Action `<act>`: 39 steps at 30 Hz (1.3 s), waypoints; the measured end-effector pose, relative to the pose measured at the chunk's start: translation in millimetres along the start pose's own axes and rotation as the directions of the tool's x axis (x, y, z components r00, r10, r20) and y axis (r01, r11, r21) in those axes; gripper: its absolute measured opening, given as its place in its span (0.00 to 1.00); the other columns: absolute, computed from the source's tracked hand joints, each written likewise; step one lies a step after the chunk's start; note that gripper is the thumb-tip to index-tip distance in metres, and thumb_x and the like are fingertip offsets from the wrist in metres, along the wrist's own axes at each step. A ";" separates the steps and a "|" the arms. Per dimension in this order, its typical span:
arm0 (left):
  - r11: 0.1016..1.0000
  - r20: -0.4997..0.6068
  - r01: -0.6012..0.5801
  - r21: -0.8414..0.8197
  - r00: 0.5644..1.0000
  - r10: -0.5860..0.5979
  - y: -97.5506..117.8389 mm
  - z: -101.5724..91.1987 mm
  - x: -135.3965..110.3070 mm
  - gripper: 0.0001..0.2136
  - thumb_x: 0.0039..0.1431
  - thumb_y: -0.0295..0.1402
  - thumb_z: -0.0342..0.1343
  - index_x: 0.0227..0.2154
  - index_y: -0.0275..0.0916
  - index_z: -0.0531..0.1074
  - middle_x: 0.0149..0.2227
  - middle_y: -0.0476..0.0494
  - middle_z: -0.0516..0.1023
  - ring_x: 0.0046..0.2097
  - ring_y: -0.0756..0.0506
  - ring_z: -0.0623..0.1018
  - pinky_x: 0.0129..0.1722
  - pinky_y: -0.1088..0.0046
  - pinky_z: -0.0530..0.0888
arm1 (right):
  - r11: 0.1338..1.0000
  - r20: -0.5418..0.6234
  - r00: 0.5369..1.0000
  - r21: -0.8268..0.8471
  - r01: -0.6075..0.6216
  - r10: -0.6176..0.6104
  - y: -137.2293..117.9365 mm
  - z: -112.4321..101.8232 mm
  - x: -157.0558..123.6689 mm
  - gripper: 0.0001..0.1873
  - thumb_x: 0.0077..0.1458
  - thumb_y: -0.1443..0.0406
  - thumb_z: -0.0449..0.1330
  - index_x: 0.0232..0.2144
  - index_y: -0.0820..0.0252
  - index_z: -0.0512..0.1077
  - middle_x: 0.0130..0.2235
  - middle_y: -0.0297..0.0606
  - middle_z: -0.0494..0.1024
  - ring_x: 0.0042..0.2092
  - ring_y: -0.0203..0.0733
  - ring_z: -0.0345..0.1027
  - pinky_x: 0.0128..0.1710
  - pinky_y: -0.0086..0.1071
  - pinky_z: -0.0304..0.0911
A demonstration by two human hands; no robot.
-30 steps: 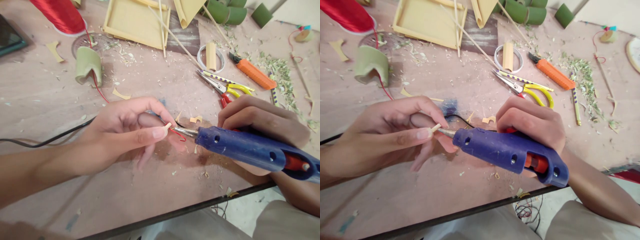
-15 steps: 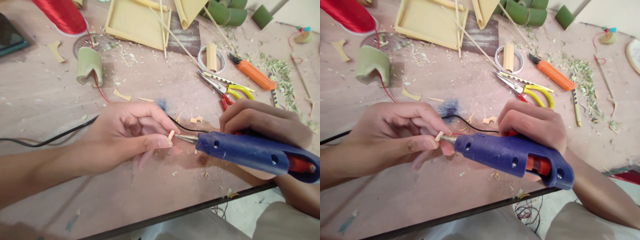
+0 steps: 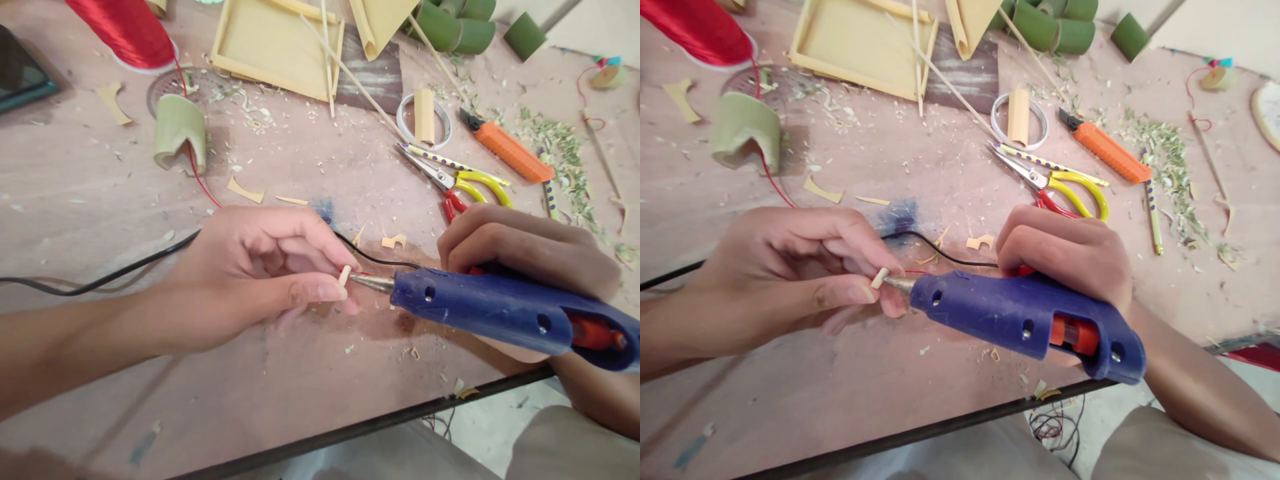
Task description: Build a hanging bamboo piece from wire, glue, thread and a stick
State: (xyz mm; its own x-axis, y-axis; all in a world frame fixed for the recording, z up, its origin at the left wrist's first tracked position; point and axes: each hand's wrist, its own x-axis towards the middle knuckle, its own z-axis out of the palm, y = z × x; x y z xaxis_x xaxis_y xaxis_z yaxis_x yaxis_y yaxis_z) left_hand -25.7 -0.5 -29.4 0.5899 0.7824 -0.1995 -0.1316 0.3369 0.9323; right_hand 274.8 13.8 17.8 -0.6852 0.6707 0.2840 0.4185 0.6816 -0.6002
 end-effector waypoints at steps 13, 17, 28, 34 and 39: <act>0.988 0.066 -0.149 0.046 0.987 0.146 -6.7 -2.5 0.6 0.04 0.71 0.29 0.67 0.45 0.45 0.84 0.37 0.50 0.91 0.24 0.54 0.80 0.21 0.87 0.74 | 0.999 -0.016 0.999 0.011 -0.045 0.045 -4.9 3.2 -1.4 0.16 0.69 0.59 0.69 0.32 0.58 0.70 0.33 0.33 0.71 0.32 0.34 0.67 0.32 0.32 0.63; 0.984 0.059 -0.165 0.066 0.985 0.162 -4.8 -0.3 2.1 0.06 0.70 0.26 0.65 0.45 0.44 0.83 0.37 0.51 0.91 0.23 0.54 0.80 0.20 0.87 0.74 | 0.998 0.010 0.999 -0.012 -0.054 0.054 -4.3 1.7 -3.0 0.14 0.67 0.61 0.70 0.32 0.57 0.70 0.33 0.33 0.71 0.32 0.34 0.66 0.32 0.33 0.64; 0.989 0.031 -0.113 0.097 0.993 0.110 1.9 2.9 1.8 0.09 0.64 0.20 0.66 0.39 0.42 0.83 0.34 0.54 0.90 0.23 0.55 0.80 0.20 0.88 0.73 | 0.998 0.039 0.997 -0.019 -0.059 0.060 -4.2 -1.8 -5.1 0.10 0.69 0.65 0.65 0.34 0.57 0.70 0.34 0.34 0.71 0.32 0.36 0.66 0.33 0.34 0.63; 0.976 0.065 -0.186 0.113 0.982 0.180 -5.3 -0.1 2.4 0.08 0.69 0.23 0.65 0.44 0.45 0.83 0.36 0.54 0.90 0.23 0.55 0.80 0.20 0.89 0.72 | 0.998 0.031 0.998 -0.027 -0.055 0.056 -4.3 -1.3 -4.8 0.11 0.64 0.69 0.69 0.33 0.55 0.70 0.33 0.33 0.70 0.32 0.37 0.67 0.31 0.35 0.64; 0.976 0.066 -0.181 0.119 0.982 0.174 -5.7 -0.9 1.0 0.07 0.69 0.25 0.66 0.43 0.45 0.83 0.36 0.53 0.90 0.24 0.54 0.81 0.19 0.87 0.71 | 0.998 0.031 0.998 -0.028 -0.052 0.052 -2.6 -1.5 -4.8 0.10 0.66 0.67 0.67 0.33 0.53 0.71 0.32 0.33 0.71 0.31 0.38 0.68 0.30 0.36 0.64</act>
State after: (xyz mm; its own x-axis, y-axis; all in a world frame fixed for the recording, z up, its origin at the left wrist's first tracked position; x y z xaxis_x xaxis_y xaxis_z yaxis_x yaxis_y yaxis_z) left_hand -25.1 -1.1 -35.2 0.6096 0.7926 -0.0136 -0.1409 0.1252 0.9821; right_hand 277.9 9.2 19.1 -0.6806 0.6961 0.2286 0.4695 0.6539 -0.5932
